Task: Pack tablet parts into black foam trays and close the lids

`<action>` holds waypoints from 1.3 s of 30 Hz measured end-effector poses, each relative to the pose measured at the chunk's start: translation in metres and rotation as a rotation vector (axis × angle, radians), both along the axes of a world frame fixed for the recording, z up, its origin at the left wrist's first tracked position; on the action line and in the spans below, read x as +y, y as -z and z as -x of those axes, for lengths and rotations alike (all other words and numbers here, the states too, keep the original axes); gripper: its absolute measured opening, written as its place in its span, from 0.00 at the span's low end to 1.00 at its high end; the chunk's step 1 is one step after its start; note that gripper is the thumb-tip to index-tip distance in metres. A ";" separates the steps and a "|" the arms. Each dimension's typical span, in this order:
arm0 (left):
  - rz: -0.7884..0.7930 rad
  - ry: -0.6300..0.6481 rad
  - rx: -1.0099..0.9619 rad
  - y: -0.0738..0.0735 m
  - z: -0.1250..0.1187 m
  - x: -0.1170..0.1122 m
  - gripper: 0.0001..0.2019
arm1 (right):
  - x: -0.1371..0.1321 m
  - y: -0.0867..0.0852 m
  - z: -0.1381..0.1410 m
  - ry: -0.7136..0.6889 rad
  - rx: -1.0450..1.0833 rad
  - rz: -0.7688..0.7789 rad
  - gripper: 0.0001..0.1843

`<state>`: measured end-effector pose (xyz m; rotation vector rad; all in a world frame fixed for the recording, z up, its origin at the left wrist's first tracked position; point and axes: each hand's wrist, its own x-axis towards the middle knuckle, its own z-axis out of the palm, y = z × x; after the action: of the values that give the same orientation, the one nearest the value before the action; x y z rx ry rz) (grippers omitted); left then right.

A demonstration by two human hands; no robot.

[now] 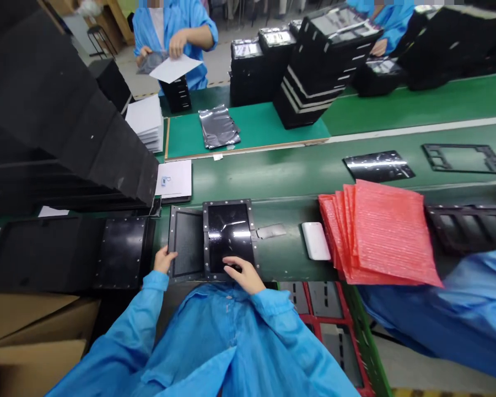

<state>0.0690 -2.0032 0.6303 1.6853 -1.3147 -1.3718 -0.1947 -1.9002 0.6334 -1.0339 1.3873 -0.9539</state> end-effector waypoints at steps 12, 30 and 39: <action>0.377 0.616 -0.504 -0.038 0.138 0.097 0.26 | -0.010 0.011 0.041 0.240 -0.357 -0.052 0.29; 0.419 0.422 -0.664 -0.029 0.022 0.028 0.22 | -0.005 0.005 0.120 0.836 -0.017 0.075 0.23; 0.028 -0.553 -0.998 0.006 -0.140 -0.051 0.30 | -0.082 -0.016 -0.087 -0.124 0.020 0.038 0.21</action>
<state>0.2085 -2.0546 0.6241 2.5793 -1.1351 -0.1454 -0.1082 -1.9817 0.6498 -1.1473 1.3095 -0.8839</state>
